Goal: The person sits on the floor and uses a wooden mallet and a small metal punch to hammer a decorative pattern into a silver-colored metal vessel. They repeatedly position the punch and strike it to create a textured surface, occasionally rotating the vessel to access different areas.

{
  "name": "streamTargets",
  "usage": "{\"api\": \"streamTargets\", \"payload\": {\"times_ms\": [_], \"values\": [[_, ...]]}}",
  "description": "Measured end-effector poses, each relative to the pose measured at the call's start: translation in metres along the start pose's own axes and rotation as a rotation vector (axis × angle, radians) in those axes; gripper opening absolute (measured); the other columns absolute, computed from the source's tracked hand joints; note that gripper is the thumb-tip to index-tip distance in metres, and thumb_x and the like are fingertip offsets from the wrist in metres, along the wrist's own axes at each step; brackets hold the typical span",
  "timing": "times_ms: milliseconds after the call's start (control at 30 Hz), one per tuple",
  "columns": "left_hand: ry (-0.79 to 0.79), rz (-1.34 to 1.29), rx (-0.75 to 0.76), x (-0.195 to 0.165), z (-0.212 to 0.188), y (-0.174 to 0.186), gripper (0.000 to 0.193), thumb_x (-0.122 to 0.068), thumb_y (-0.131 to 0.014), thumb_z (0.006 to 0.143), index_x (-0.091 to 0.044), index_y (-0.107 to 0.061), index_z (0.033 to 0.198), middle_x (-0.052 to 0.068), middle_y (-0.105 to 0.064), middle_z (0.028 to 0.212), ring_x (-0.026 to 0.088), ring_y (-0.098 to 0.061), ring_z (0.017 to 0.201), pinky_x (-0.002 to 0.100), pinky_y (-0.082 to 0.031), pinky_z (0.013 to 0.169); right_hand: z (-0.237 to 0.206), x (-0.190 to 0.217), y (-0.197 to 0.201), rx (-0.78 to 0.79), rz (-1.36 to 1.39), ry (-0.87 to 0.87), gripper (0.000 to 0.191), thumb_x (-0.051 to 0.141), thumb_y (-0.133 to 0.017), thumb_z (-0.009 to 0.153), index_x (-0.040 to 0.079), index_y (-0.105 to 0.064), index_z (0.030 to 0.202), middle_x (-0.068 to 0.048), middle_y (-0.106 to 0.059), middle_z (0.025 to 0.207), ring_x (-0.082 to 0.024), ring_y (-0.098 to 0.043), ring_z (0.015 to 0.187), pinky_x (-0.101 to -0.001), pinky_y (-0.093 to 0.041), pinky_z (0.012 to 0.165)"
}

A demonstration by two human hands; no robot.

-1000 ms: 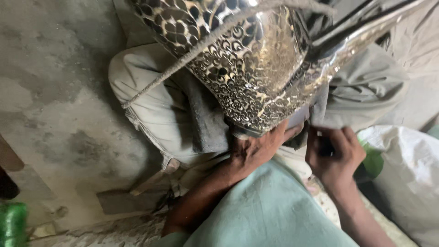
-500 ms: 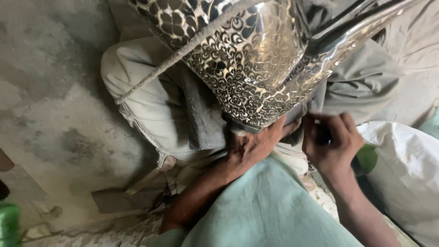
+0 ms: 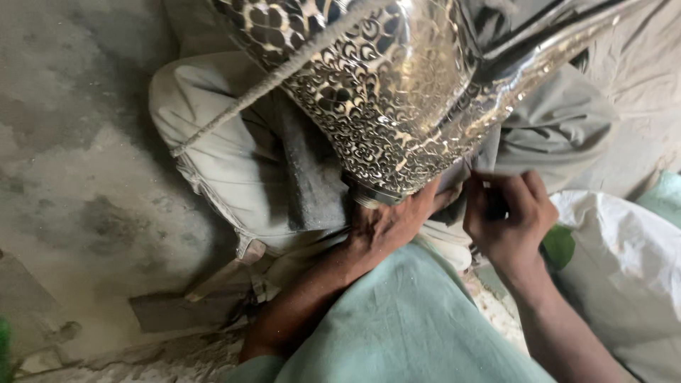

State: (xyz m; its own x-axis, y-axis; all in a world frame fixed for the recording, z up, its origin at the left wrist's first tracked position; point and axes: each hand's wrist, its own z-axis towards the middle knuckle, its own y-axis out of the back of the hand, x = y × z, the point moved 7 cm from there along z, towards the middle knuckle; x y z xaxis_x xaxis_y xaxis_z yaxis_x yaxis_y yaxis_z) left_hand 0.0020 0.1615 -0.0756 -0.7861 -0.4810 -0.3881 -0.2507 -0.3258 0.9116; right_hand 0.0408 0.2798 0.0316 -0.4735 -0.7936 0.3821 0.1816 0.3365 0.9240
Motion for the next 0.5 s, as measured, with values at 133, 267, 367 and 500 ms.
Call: {"api": "streamTargets", "payload": {"times_ms": [133,267,367,500], "values": [[0.07,-0.12,-0.167,0.005,0.0,0.012,0.081,-0.057,-0.068,0.107,-0.001,-0.041,0.158,0.022,-0.055,0.146,0.035,-0.062,0.126,0.051,-0.055,0.106,0.0,0.002,0.001,0.012,0.014,0.013,0.008,0.002,-0.078,0.096,0.005,-0.071,0.099,-0.011,-0.06,0.084,-0.023,-0.061,0.066,-0.0323,-0.046,0.061],[0.015,0.12,-0.116,0.002,0.002,0.013,0.077,-0.051,-0.068,0.105,0.0,-0.042,0.156,0.023,-0.057,0.145,0.035,-0.063,0.127,0.05,-0.055,0.106,-0.001,0.002,0.001,0.028,0.015,0.03,0.015,0.001,-0.078,0.093,0.005,-0.075,0.106,-0.011,-0.058,0.083,-0.022,-0.058,0.063,-0.0328,-0.045,0.058],[0.012,0.01,-0.087,0.003,0.002,0.015,0.078,-0.054,-0.067,0.11,0.002,-0.043,0.158,0.023,-0.057,0.145,0.035,-0.063,0.124,0.049,-0.055,0.105,-0.002,0.0,0.001,0.01,0.002,-0.012,0.014,0.0,-0.078,0.094,0.005,-0.074,0.106,-0.012,-0.058,0.081,-0.022,-0.059,0.064,-0.0331,-0.045,0.059],[0.081,-0.053,-0.219,0.008,0.003,0.022,0.08,-0.061,-0.065,0.102,-0.004,-0.043,0.155,0.018,-0.059,0.142,0.033,-0.065,0.122,0.052,-0.055,0.1,-0.002,0.003,0.0,0.012,-0.021,0.024,0.013,0.001,-0.079,0.091,0.005,-0.072,0.102,-0.012,-0.057,0.082,-0.023,-0.058,0.066,-0.0333,-0.045,0.058]]}}
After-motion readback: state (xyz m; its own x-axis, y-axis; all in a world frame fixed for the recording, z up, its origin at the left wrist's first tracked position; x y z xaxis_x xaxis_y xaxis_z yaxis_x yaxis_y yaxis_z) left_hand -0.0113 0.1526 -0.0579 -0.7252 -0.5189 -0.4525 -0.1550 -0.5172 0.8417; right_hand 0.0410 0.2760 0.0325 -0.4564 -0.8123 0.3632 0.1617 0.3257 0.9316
